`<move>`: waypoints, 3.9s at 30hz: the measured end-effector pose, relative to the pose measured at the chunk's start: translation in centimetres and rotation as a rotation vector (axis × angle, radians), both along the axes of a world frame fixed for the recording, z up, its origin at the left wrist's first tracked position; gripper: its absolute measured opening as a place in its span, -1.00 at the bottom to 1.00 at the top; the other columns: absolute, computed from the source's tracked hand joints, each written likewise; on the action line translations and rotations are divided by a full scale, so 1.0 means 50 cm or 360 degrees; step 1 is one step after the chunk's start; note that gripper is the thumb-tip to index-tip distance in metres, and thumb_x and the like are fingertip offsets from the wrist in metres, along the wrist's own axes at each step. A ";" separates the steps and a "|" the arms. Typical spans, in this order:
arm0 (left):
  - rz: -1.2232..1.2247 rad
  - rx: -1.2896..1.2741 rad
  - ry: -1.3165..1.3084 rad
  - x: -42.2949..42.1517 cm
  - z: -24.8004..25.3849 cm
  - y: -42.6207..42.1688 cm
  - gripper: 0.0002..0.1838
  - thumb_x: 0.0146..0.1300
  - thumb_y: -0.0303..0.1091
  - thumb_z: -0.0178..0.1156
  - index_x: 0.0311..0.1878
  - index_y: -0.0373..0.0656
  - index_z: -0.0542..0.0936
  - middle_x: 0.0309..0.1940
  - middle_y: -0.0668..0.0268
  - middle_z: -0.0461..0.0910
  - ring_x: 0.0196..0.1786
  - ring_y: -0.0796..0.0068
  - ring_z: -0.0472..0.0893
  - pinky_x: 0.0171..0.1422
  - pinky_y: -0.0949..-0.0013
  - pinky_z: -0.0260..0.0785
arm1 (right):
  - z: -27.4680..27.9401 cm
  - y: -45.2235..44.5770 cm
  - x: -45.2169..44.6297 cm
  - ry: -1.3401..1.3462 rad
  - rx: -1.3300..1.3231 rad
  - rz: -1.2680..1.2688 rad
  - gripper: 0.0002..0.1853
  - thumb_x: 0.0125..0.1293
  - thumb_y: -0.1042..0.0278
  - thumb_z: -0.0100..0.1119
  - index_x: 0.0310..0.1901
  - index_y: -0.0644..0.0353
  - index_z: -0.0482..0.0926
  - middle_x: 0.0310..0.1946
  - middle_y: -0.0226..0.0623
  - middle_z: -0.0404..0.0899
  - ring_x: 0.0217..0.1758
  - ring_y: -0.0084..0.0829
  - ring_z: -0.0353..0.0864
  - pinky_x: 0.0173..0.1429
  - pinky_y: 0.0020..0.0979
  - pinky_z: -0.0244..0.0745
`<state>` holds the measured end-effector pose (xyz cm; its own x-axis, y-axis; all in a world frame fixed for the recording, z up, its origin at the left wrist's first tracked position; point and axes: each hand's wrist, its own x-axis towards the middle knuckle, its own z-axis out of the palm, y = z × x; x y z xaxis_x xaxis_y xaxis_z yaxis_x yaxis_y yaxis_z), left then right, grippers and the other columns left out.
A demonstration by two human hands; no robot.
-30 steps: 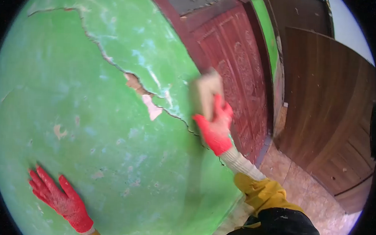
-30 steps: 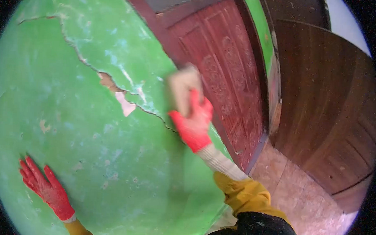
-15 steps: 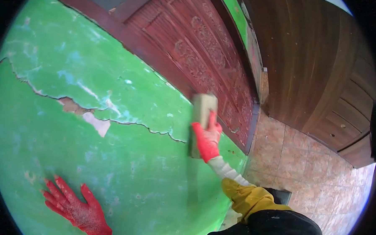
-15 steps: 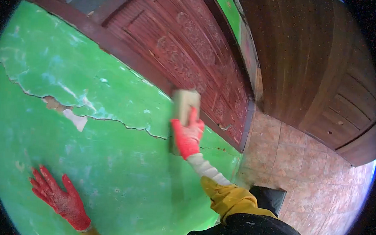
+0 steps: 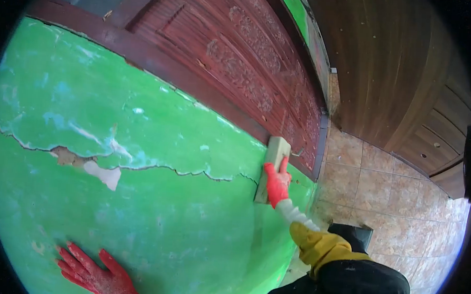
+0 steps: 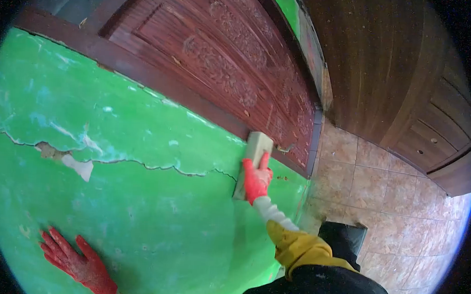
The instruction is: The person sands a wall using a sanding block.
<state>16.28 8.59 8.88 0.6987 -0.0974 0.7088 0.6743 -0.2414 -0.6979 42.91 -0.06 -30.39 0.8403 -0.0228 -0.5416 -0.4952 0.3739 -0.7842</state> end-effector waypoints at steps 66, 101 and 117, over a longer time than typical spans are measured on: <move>-0.0339 -0.0425 -0.0097 -0.010 0.029 -0.039 -0.34 0.10 0.00 0.36 0.23 -0.15 0.52 0.31 0.06 0.40 0.34 -0.21 0.33 0.32 -0.36 0.17 | 1.404 0.040 -0.190 -0.3861 -0.0546 -0.0628 -0.25 0.17 -0.18 0.21 0.34 0.05 0.41 0.15 0.20 0.51 0.28 0.10 0.46 0.36 -0.01 0.39; -0.0528 -0.0574 -0.0439 -0.005 0.040 -0.078 -0.30 0.24 -0.06 0.28 0.40 -0.16 0.40 0.44 0.08 0.31 0.44 -0.08 0.29 0.41 -0.06 0.22 | 1.572 0.059 -0.395 -0.4203 -0.0710 -0.1015 -0.27 0.29 0.20 -0.11 0.55 -0.28 0.14 0.51 -0.05 0.23 0.40 0.04 0.38 0.48 -0.09 0.27; -0.1043 -0.0502 -0.0393 -0.056 -0.036 -0.064 -0.40 0.19 -0.24 0.29 0.31 -0.19 0.49 0.39 0.05 0.37 0.46 -0.11 0.31 0.51 -0.10 0.18 | 1.278 0.100 -0.679 -0.5055 0.0110 -0.0341 -0.24 0.03 0.10 0.32 0.37 -0.09 0.44 0.33 -0.02 0.39 0.34 0.01 0.40 0.40 -0.04 0.36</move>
